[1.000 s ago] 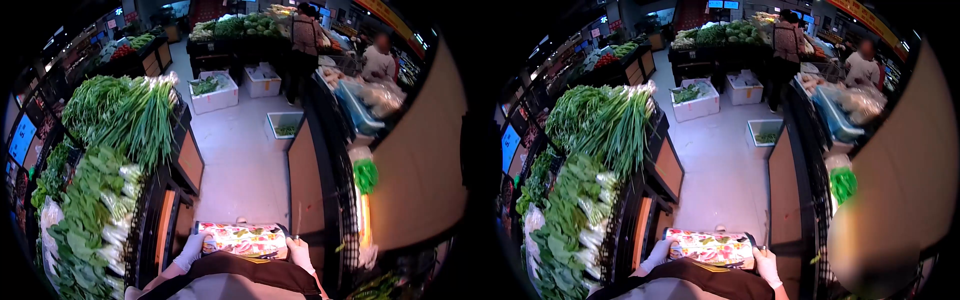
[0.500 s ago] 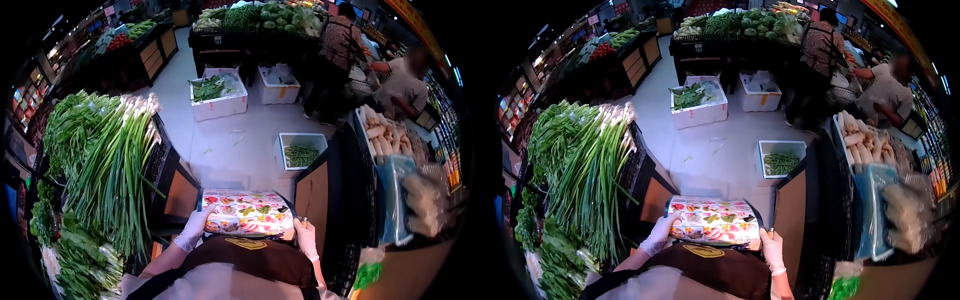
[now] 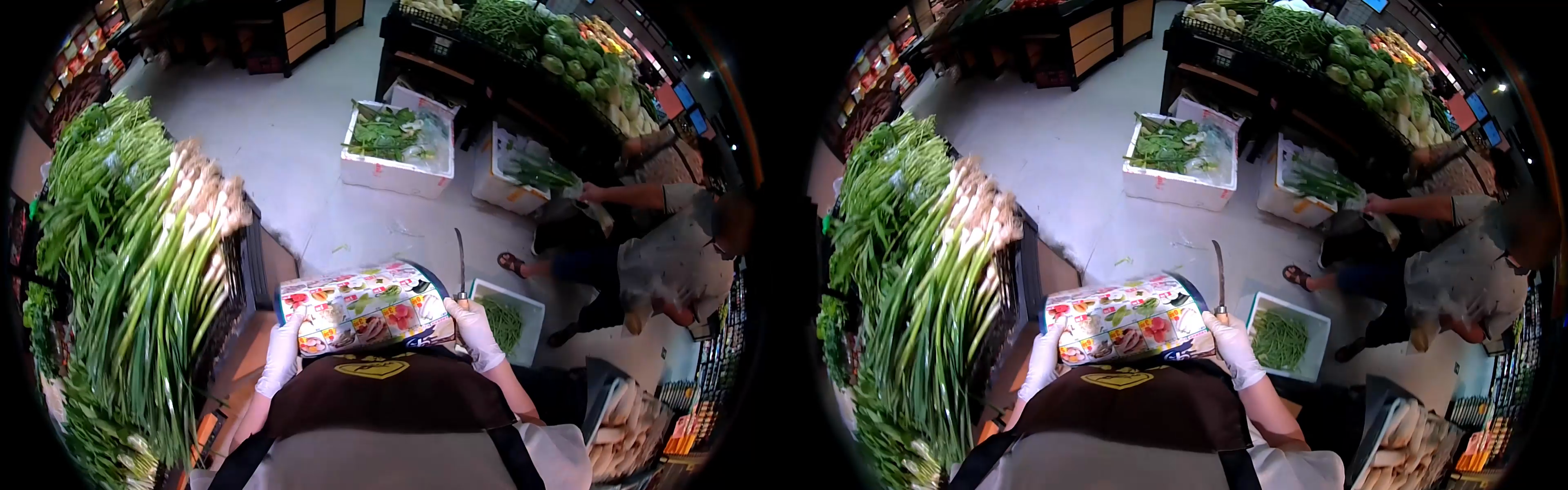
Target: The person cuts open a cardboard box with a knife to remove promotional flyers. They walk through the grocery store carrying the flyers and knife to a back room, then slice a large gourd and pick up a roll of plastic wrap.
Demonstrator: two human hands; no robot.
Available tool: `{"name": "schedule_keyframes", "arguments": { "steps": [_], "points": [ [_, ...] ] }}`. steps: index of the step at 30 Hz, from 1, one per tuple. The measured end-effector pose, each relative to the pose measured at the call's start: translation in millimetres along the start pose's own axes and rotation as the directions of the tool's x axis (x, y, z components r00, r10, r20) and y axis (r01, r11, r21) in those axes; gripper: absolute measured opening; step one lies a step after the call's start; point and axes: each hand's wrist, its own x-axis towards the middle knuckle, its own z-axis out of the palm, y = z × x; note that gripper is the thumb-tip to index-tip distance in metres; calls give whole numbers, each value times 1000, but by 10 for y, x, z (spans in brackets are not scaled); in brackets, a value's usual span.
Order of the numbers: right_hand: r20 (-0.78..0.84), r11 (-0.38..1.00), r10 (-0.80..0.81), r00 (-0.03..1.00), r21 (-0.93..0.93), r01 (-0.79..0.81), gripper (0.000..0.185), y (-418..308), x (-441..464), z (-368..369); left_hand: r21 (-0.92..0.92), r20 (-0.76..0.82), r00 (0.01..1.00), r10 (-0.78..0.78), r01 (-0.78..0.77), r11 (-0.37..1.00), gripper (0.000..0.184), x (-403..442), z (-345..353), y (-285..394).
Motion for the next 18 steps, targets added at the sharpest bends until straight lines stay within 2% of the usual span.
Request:
{"name": "schedule_keyframes", "arguments": {
  "steps": [1,2,4,5,6,8,9,10,11,12,14,15,16,18],
  "points": [
    [-15,998,-63,998,18,64,17,-222,204,129,36,-14,1000,6,-5,999,33,236,121,159],
    [-2,994,33,999,108,-33,15,-348,430,181,160,-34,998,56,-50,986,32,525,138,290],
    [-25,999,-38,999,-3,38,16,-529,960,235,209,-19,998,61,-56,976,31,950,283,637],
    [-62,997,10,998,-77,-14,16,-879,1008,327,241,-48,995,90,-76,968,30,993,541,932],
    [-33,994,-35,999,-103,32,17,-923,1310,307,269,-28,999,44,-35,962,30,1289,492,1012],
    [-20,995,-57,998,75,59,15,-1329,1697,540,216,-112,993,36,-11,976,31,1454,851,1471],
    [-10,993,-79,997,84,79,15,-1471,1937,626,203,-104,994,21,1,979,33,1553,948,1682],
    [10,992,-96,995,88,95,15,-1574,2133,716,289,-111,988,111,-75,955,34,1800,855,1723],
    [14,995,-69,998,74,67,15,-1811,2330,877,275,-152,984,92,-47,960,35,1892,950,1966],
    [43,990,-138,989,-29,139,17,-1887,2673,939,256,-197,978,64,-11,967,36,2003,1072,2209],
    [126,992,-42,991,-114,56,12,-2382,3135,1252,106,-191,975,117,-98,990,37,2387,1078,2475],
    [194,997,-24,981,-69,38,15,-2513,3410,1426,263,-260,954,150,-79,962,37,2500,1097,2666],
    [230,983,-57,972,-155,94,21,-2631,3710,1579,166,-288,948,140,-95,982,37,2708,1042,2682],
    [223,949,100,970,-314,-26,21,-3074,4140,1950,-21,-327,936,131,-146,989,38,3145,910,2715]
  ]
}}
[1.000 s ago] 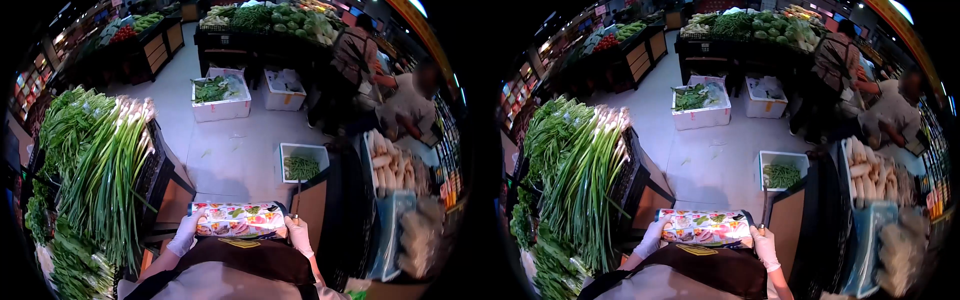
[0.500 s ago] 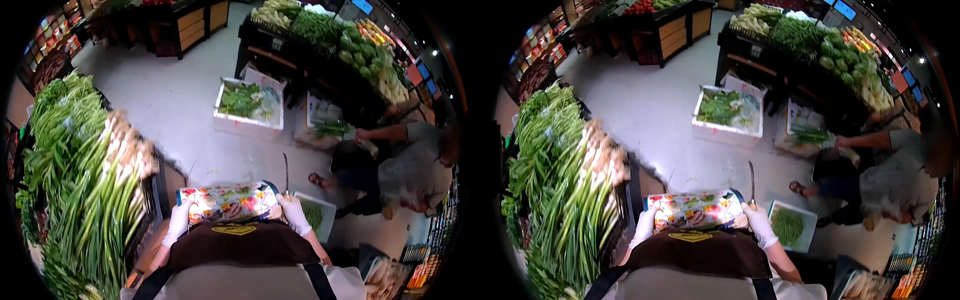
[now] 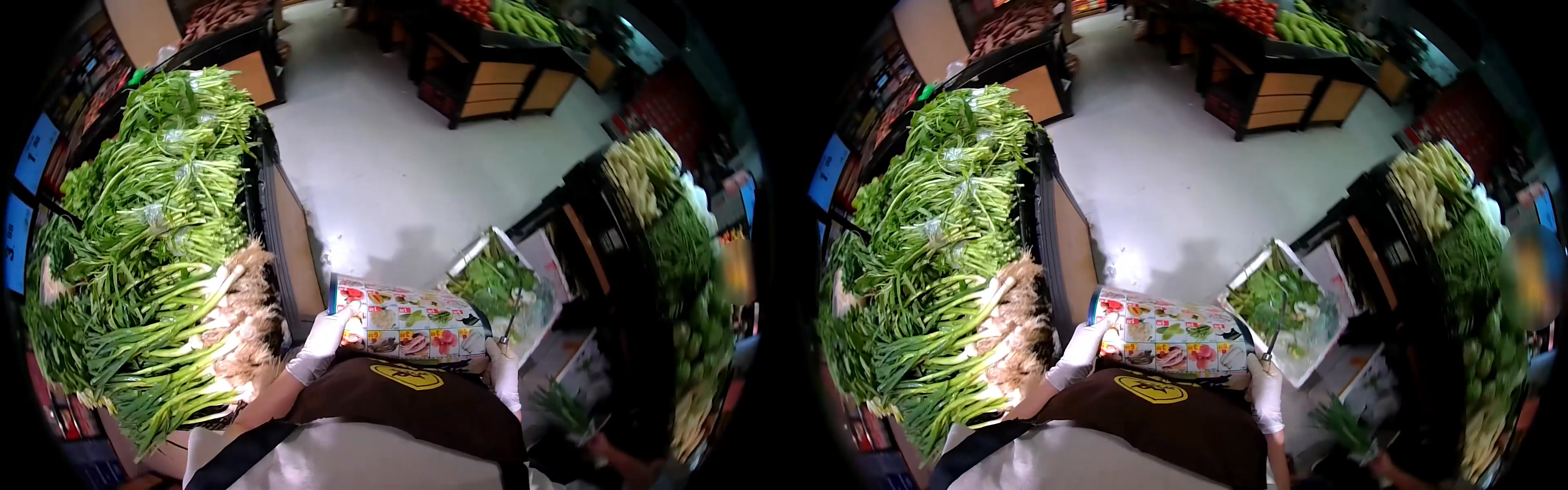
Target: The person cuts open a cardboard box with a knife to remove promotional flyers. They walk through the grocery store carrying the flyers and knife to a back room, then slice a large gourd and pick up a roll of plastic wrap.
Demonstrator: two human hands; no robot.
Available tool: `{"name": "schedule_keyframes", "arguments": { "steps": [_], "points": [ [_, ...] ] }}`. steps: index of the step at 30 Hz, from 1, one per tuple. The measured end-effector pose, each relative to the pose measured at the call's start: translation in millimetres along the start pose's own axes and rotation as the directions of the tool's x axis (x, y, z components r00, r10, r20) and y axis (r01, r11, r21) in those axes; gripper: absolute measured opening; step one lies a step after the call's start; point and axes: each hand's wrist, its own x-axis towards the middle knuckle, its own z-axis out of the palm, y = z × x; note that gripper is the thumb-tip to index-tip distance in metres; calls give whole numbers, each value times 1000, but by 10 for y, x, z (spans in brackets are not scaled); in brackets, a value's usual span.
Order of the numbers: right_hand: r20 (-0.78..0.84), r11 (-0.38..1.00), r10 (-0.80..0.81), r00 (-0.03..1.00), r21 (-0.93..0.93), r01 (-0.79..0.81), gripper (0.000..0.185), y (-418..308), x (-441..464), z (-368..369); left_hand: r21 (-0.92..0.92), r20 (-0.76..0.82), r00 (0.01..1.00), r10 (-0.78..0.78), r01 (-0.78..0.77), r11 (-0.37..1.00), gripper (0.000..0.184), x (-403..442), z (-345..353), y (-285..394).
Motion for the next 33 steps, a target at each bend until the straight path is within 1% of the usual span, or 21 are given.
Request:
{"name": "schedule_keyframes", "arguments": {
  "steps": [1,2,3,4,5,7,8,10,11,12,14,16,18,19,20,22,28,29,30,31,33],
  "points": [
    [69,998,-16,997,-53,20,21,-206,257,50,-120,-86,996,-16,5,993,37,102,104,106],
    [143,993,-43,989,-99,57,21,-467,575,124,-128,-69,998,-13,4,992,35,188,132,286],
    [213,986,-50,976,-144,82,21,-663,811,208,-207,-124,992,-24,-2,978,35,259,198,436],
    [264,988,-60,963,-119,95,22,-814,1014,318,-280,-177,983,-50,-2,960,35,321,251,542],
    [314,990,-80,946,-89,113,23,-1007,1245,474,-299,-216,974,-63,-5,954,36,402,264,633],
    [372,980,-76,925,-142,137,25,-1509,1545,802,-325,-300,949,-92,-11,946,38,609,259,788],
    [406,975,-104,908,-137,173,25,-1652,1781,935,-389,-348,931,-109,-37,921,38,800,260,845],
    [468,964,-160,869,-115,240,25,-1866,2262,1227,-379,-351,928,-127,-17,925,40,1128,246,1076],
    [456,949,-47,889,-256,182,26,-2205,2340,1377,-355,-358,928,-101,-35,934,41,1347,229,1246],
    [523,972,-106,846,-125,199,25,-2202,2644,1501,-330,-364,928,-78,-50,943,41,1565,218,1423],
    [479,968,-149,865,-109,226,26,-2379,3093,1782,-233,-426,905,-14,-95,968,40,2090,159,1818],
    [434,978,-80,898,-141,155,22,-2698,3359,1997,-294,-363,931,17,-132,947,40,2504,162,2300],
    [411,975,-19,911,-194,107,21,-2982,3634,2112,-322,-312,950,0,-106,941,39,2883,120,2647],
    [419,986,-33,907,-135,98,21,-3089,3727,2197,-277,-329,944,17,-113,954,40,3059,113,2786],
    [426,993,-48,903,-76,88,21,-3199,3819,2283,-275,-306,951,-43,-45,960,40,3125,125,3010],
    [426,992,-16,904,-104,67,21,-3516,3997,2458,-276,-291,956,33,-117,954,38,3350,169,3423],
    [483,998,0,875,-58,32,19,-4346,4790,3319,-334,-324,946,-35,-79,939,36,4187,97,4112],
    [455,994,-29,890,-80,73,25,-4400,5029,3429,-329,-341,938,-58,-61,942,37,4377,72,4118],
    [485,988,-11,874,-128,84,24,-4542,5247,3544,-322,-358,931,-74,-49,946,38,4576,47,4167],
    [510,980,6,860,-174,96,24,-4693,5435,3637,-381,-385,921,-59,-100,919,38,4708,59,4212],
    [517,929,108,849,-356,99,22,-5070,5757,3813,-463,-404,915,4,-208,861,40,4986,147,4409]
  ]
}}
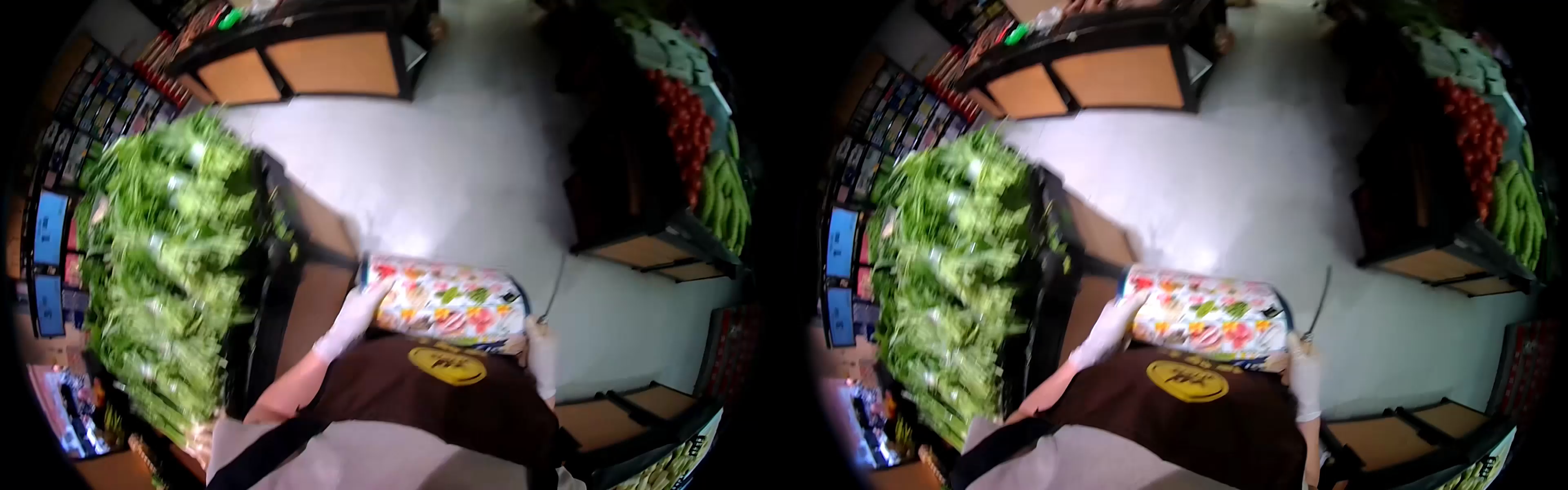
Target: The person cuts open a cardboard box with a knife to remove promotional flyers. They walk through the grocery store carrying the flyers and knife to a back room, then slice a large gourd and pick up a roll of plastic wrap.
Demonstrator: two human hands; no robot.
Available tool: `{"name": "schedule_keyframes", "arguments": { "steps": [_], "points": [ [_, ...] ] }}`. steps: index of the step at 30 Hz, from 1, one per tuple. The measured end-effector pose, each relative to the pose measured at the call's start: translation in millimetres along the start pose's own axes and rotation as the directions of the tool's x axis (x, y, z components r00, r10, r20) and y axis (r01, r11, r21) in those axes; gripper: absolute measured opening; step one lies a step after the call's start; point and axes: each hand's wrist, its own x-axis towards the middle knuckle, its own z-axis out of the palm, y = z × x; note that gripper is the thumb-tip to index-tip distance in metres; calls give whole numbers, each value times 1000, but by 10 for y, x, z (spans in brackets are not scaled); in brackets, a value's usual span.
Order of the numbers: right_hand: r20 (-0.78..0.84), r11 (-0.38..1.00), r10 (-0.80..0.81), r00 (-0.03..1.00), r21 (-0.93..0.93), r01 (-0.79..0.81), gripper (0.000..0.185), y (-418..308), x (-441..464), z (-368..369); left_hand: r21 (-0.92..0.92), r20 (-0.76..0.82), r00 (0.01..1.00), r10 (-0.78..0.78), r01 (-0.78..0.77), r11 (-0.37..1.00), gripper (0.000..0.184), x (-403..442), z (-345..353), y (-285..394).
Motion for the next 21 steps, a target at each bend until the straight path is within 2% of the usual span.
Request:
{"name": "schedule_keyframes", "arguments": {
  "steps": [1,2,3,4,5,6,7,9,12,15,19,21],
  "points": [
    [-8,992,55,998,-111,-56,22,-229,130,-70,1,-45,998,49,-49,999,40,91,117,49],
    [-6,993,6,1000,-116,-7,22,-374,217,-60,-75,-84,996,38,-45,996,40,79,333,220],
    [-4,995,-27,1000,-101,26,22,-621,292,-46,-66,-87,996,23,-29,997,40,194,395,251],
    [48,997,-25,999,-71,29,23,-615,515,-124,49,-105,992,-70,76,996,39,157,567,509],
    [26,999,8,1000,-49,-7,23,-813,566,-100,35,-121,993,14,-10,999,38,364,554,404],
    [47,997,29,998,-66,-26,23,-896,700,-167,18,-146,989,35,-33,999,38,459,677,453],
    [42,996,52,998,-79,-49,23,-998,799,-200,74,-149,989,1,10,997,37,524,793,561],
    [34,993,1,999,-114,3,26,-1075,913,-192,142,-136,989,-49,68,988,36,767,724,605],
    [12,994,102,995,-45,-101,24,-1323,1159,-341,196,-104,986,-129,147,969,37,1192,1038,795],
    [-69,997,75,995,-9,-76,22,-1315,1697,-527,451,-133,987,-94,145,880,40,1676,1454,1086],
    [-133,998,53,990,53,-46,23,-1701,2453,-626,382,-79,992,-101,124,916,43,2591,1786,1272],
    [-175,998,4,985,59,6,24,-2242,2689,-524,329,-95,989,-112,138,934,44,3079,1949,1400]
  ]
}}
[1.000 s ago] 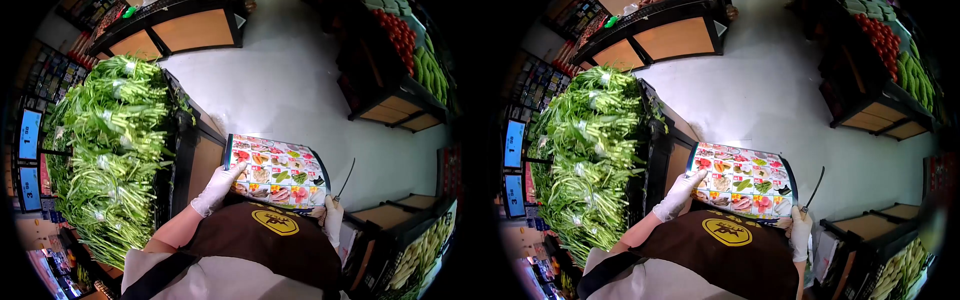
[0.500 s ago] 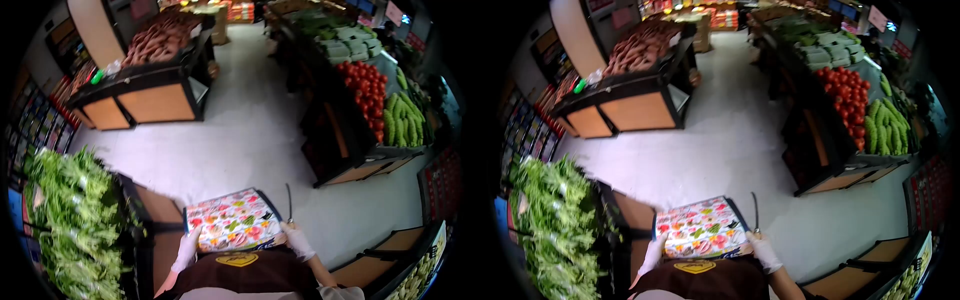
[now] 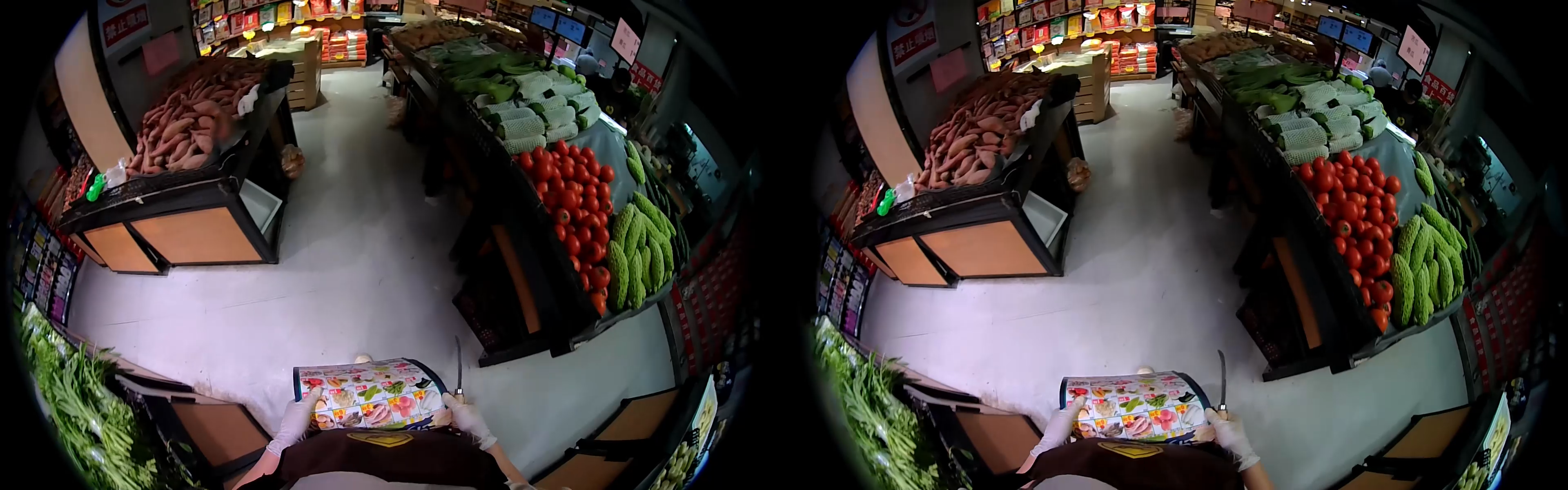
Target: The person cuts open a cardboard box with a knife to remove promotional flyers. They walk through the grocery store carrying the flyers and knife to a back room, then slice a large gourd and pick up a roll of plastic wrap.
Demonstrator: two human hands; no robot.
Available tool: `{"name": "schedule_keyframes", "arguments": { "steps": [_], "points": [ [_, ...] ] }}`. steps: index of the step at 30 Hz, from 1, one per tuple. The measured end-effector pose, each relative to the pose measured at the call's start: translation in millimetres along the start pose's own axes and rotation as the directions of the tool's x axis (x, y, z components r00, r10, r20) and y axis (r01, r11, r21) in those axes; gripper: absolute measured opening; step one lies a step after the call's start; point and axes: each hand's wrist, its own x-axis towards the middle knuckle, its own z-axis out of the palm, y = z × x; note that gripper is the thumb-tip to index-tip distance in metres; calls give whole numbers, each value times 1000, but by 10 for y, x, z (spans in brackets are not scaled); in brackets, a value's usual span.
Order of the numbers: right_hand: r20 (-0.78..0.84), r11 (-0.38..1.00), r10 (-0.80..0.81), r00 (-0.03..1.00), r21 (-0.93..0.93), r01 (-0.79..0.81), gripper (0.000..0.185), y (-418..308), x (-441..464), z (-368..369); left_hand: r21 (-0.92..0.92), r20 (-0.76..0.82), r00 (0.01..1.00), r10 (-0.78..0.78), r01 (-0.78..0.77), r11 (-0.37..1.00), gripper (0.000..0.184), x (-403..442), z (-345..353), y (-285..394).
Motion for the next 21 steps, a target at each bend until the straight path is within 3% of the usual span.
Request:
{"name": "schedule_keyframes", "arguments": {
  "steps": [4,5,6,7,8,9,12,14,16,17,20,21],
  "points": [
    [26,998,-47,999,42,46,26,-882,675,241,37,26,995,96,-97,995,42,695,219,917],
    [60,995,51,997,86,-56,22,-1241,717,302,55,42,993,112,-114,992,42,799,256,1179],
    [48,994,24,999,103,-29,21,-1444,881,361,71,58,991,125,-129,989,42,886,315,1451],
    [37,993,1,999,121,-6,21,-1613,1051,432,-51,99,993,63,-59,997,40,933,404,1763],
    [30,990,-22,999,143,17,21,-1758,1184,502,-56,91,993,82,-77,995,40,994,465,1974],
    [46,999,1,999,52,-4,22,-1930,1327,510,-60,82,990,111,-107,993,39,1110,547,2207],
    [40,981,-75,996,183,67,24,-2326,1921,692,17,73,978,195,-196,980,41,1595,779,2876],
    [46,986,-36,998,163,28,22,-2393,2604,714,6,132,967,218,-221,975,41,1957,937,3254],
    [73,984,-35,997,177,22,22,-2664,3159,803,8,96,970,222,-224,975,39,2433,1090,3523],
    [107,995,19,994,91,-28,22,-3031,3270,845,8,77,971,225,-227,974,39,2662,1167,3650],
    [71,983,-184,980,43,181,21,-3579,4209,1038,-207,94,982,166,-144,968,37,3259,1467,4231],
    [108,977,-155,982,164,137,18,-3892,4412,1086,-187,86,982,166,-148,971,36,3392,1571,4483]
  ]
}}
